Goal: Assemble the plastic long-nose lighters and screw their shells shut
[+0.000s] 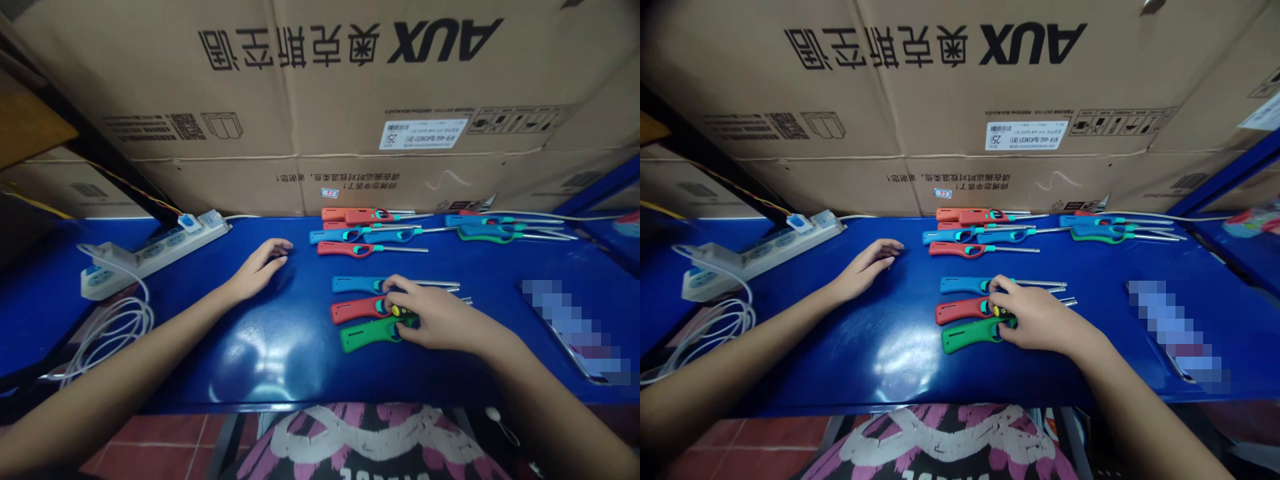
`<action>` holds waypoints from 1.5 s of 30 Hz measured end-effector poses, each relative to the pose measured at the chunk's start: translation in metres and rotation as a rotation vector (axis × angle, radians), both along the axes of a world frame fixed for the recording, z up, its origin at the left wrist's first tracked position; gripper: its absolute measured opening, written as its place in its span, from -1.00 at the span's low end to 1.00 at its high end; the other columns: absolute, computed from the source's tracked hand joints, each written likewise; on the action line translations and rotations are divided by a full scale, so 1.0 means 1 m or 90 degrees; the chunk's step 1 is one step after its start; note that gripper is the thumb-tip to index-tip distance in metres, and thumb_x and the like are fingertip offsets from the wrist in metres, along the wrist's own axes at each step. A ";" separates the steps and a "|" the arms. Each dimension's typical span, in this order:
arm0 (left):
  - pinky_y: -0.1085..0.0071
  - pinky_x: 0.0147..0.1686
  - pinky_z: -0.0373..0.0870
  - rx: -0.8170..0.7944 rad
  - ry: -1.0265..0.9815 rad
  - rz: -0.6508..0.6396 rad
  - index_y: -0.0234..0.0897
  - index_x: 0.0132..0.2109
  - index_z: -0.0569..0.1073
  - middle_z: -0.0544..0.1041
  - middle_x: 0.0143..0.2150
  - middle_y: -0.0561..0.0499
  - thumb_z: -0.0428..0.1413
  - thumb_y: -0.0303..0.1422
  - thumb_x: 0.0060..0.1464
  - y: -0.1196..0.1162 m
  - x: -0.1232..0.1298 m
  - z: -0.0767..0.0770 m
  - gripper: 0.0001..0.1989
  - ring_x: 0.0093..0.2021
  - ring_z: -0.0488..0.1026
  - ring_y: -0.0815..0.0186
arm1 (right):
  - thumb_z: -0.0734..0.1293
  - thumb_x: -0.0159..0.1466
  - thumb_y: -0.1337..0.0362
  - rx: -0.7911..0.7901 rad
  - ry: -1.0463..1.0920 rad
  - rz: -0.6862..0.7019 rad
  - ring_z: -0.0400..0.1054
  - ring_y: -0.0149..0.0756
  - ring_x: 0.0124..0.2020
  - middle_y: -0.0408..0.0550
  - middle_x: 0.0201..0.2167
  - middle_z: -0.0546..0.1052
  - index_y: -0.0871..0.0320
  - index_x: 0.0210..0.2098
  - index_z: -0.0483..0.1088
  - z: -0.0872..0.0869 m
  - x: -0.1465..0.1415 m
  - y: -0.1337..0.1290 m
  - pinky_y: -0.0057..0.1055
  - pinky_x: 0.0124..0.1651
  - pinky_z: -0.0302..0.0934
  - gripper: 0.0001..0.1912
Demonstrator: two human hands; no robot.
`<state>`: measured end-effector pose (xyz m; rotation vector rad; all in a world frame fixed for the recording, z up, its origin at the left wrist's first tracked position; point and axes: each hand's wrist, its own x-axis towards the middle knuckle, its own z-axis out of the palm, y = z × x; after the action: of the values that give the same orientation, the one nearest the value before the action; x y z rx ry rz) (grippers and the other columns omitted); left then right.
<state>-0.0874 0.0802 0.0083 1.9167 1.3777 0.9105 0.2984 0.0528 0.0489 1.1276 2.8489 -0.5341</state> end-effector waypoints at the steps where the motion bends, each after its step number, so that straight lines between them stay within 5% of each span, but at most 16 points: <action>1: 0.17 0.06 0.45 -0.017 -0.043 0.011 -0.26 0.08 0.38 0.50 0.09 -0.16 0.02 -0.19 0.25 0.002 0.002 -0.004 -0.65 0.05 0.47 0.16 | 0.30 0.19 0.32 0.003 -0.002 0.001 0.28 -0.43 -0.47 -0.06 0.14 0.36 0.06 -0.23 0.34 -0.001 0.000 0.000 -0.37 -0.37 0.05 -0.86; 8: 0.25 -0.07 0.46 -0.069 -0.195 0.026 -0.26 0.02 0.41 0.52 0.07 -0.15 -0.05 -0.14 0.20 0.021 0.010 -0.010 -0.62 -0.12 0.51 0.21 | 0.30 0.18 0.33 -0.009 -0.013 0.007 0.33 -0.38 -0.39 -0.09 0.07 0.36 0.07 -0.25 0.31 -0.003 -0.002 0.001 -0.38 -0.34 0.05 -0.87; 15: 0.29 -0.14 0.42 -0.089 -0.256 0.058 -0.25 -0.04 0.44 0.53 -0.01 -0.11 -0.03 -0.15 0.20 -0.002 0.027 -0.011 -0.66 -0.18 0.48 0.21 | 0.32 0.21 0.34 0.032 -0.066 0.011 0.27 -0.42 -0.47 -0.09 0.03 0.38 0.08 -0.23 0.31 -0.001 -0.003 0.002 -0.40 -0.40 -0.04 -0.86; 23: 0.17 0.14 0.32 -0.033 -0.230 0.107 -0.22 -0.02 0.44 0.50 0.01 -0.06 0.00 -0.17 0.25 -0.006 0.033 -0.004 -0.71 0.03 0.44 0.14 | 0.36 0.23 0.37 0.063 -0.095 0.006 0.41 -0.26 -0.36 -0.10 -0.13 0.52 0.07 -0.13 0.26 -0.003 -0.009 0.008 -0.38 -0.38 -0.05 -0.75; 28: 0.11 0.13 0.37 0.097 -0.035 0.048 -0.23 0.03 0.40 0.47 0.03 -0.11 0.04 -0.20 0.24 0.005 0.046 0.007 -0.71 0.05 0.44 0.11 | 0.40 0.21 0.35 0.071 -0.099 -0.018 0.46 -0.21 -0.33 -0.11 -0.19 0.56 0.07 0.01 0.23 0.001 -0.007 0.011 -0.38 -0.37 -0.02 -0.59; 34: -0.03 0.29 0.24 0.255 0.299 -0.099 -0.28 0.21 0.33 0.31 0.29 -0.26 0.07 -0.23 0.25 0.026 0.084 0.020 -0.56 0.31 0.25 -0.04 | 0.37 0.27 0.33 0.101 -0.089 -0.016 0.44 -0.25 -0.31 -0.10 -0.11 0.51 0.04 -0.10 0.27 0.010 0.002 0.023 -0.38 -0.35 0.02 -0.75; 41: 0.02 0.31 0.16 0.304 0.435 -0.097 -0.33 0.37 0.24 0.29 0.35 -0.27 0.05 0.04 0.26 0.074 0.125 0.026 -0.29 0.33 0.18 -0.08 | 0.35 0.25 0.39 0.138 -0.066 -0.066 0.43 -0.28 -0.31 -0.12 -0.12 0.51 0.03 -0.12 0.26 0.030 0.021 0.026 -0.41 -0.33 0.11 -0.74; 45: -0.02 0.26 0.13 0.286 0.490 -0.095 -0.14 0.45 0.17 0.31 0.35 -0.21 0.00 0.15 0.23 0.096 0.140 0.021 -0.22 0.28 0.21 -0.12 | 0.36 0.23 0.39 0.148 -0.049 -0.100 0.45 -0.25 -0.26 -0.12 -0.09 0.53 0.02 -0.11 0.27 0.035 0.033 0.025 -0.40 -0.29 0.16 -0.72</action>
<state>0.0529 0.1758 0.0296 2.8656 1.4739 0.4265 0.3310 0.0777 0.0840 1.3823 2.8268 -0.1619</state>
